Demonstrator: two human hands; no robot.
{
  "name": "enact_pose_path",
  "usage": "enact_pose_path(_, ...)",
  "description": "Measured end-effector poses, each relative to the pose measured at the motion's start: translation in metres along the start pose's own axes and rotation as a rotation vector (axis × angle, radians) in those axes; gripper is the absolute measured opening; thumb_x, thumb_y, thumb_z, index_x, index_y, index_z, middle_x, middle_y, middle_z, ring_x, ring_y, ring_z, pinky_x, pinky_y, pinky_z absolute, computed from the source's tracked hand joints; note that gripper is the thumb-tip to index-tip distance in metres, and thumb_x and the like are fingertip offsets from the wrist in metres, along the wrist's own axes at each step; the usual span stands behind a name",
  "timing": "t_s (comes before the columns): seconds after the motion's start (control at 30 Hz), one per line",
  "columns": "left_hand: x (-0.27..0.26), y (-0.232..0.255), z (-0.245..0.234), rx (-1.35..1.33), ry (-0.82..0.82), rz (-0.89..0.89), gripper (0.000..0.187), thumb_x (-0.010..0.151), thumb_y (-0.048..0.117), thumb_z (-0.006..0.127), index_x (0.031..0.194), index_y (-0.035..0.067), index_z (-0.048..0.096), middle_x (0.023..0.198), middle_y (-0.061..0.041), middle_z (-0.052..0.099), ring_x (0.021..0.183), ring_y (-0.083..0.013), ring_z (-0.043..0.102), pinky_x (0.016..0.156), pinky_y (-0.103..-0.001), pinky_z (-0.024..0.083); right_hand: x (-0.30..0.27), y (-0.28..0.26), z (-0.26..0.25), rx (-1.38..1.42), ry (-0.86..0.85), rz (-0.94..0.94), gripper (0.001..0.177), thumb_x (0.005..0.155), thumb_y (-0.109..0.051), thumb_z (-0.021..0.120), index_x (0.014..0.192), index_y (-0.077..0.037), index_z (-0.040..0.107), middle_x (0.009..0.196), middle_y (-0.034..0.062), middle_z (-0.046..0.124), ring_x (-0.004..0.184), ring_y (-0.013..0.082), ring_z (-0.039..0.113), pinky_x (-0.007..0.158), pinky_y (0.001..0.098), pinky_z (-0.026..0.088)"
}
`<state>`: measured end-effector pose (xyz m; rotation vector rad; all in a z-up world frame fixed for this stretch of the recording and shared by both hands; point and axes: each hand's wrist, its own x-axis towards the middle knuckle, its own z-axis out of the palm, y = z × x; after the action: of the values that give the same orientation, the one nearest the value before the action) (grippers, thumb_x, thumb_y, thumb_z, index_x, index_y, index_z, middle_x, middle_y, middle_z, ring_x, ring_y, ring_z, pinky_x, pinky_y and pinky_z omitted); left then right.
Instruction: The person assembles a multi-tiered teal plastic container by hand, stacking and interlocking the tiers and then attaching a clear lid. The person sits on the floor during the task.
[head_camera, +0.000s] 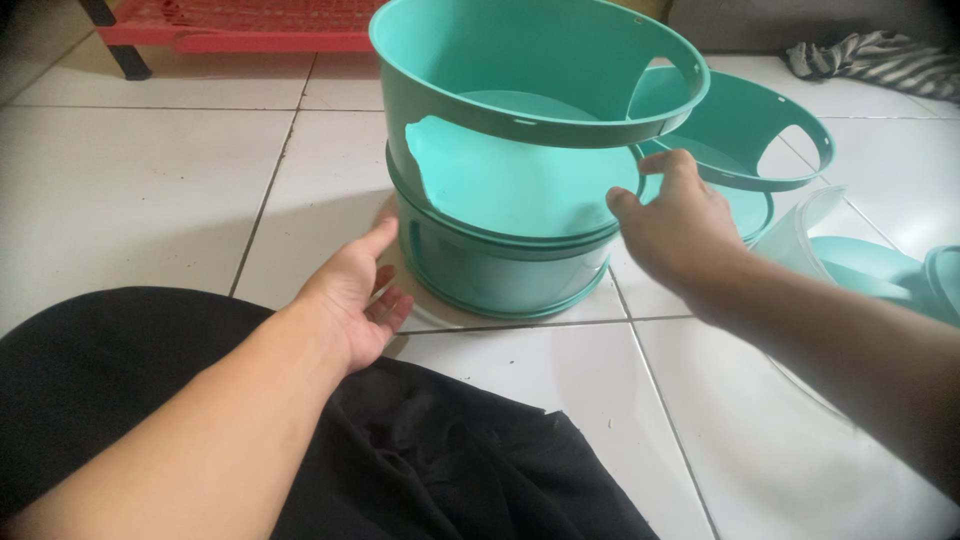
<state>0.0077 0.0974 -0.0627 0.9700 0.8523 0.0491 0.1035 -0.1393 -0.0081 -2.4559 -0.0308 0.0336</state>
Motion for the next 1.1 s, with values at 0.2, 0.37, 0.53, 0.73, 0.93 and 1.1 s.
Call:
enact_pose_path(0.2,0.013,-0.004,0.006,0.038,-0.024,-0.062,0.091,0.080,0.052,0.071,0.159,0.029,0.031,0.162,-0.014,0.028,0.146,-0.0303,0.035,0.119,-0.049,0.032,-0.014,-0.027,0.023,-0.219,-0.111,-0.759,0.033,0.094,-0.034,0.063,0.118,-0.013,0.072,0.107,0.0108,0.072,0.108,0.0282,0.063,0.098,0.0470,0.048)
enact_pose_path(0.37,0.017,-0.002,0.003,-0.095,-0.173,-0.074,0.096,0.082,0.051,0.076,0.166,0.039,0.032,0.166,-0.017,0.021,0.153,-0.0368,0.025,0.122,-0.058,0.024,0.002,-0.057,0.036,-0.355,-0.231,-0.981,0.039,0.092,-0.047,0.069,0.115,-0.017,0.073,0.122,0.0147,0.064,0.119,0.0352,0.057,0.098,0.0509,0.045)
enact_pose_path(0.53,0.028,-0.003,0.002,-0.201,-0.168,-0.165,0.126,0.074,0.052,0.077,0.163,0.006,0.000,0.163,-0.027,0.026,0.151,-0.0413,0.032,0.124,-0.056,0.021,0.010,-0.079,0.039,-0.488,-0.360,-0.828,0.043,0.090,-0.056,0.064,0.112,-0.019,0.069,0.127,0.0096,0.063,0.124,0.0299,0.059,0.101,0.0488,0.047)
enact_pose_path(0.73,0.043,-0.008,0.003,-0.340,-0.263,-0.191,0.117,0.071,0.052,0.083,0.157,0.006,0.019,0.155,-0.021,0.034,0.143,-0.0368,0.037,0.123,-0.052,0.027,0.007,-0.084,0.029,-0.497,-0.415,-0.563,0.042,0.088,-0.063,0.060,0.113,-0.031,0.069,0.119,0.0071,0.068,0.114,0.0270,0.065,0.095,0.0478,0.050)
enact_pose_path(0.93,0.038,-0.006,0.010,-0.298,-0.238,-0.179,0.122,0.065,0.056,0.083,0.156,0.000,0.025,0.149,-0.020,0.040,0.143,-0.0337,0.041,0.123,-0.048,0.027,0.014,-0.088,0.024,-0.494,-0.360,-0.702,0.042,0.084,-0.060,0.065,0.107,-0.025,0.072,0.096,0.0115,0.072,0.096,0.0263,0.069,0.082,0.0472,0.052)
enact_pose_path(1.1,0.024,-0.004,0.018,-0.224,-0.253,-0.064,0.112,0.061,0.054,0.082,0.155,0.020,0.031,0.147,-0.018,0.044,0.140,-0.0339,0.043,0.122,-0.051,0.026,0.020,-0.087,0.020,-0.493,-0.346,-0.712,0.037,0.087,-0.054,0.064,0.104,-0.022,0.073,0.070,0.0135,0.070,0.069,0.0257,0.071,0.068,0.0449,0.054)
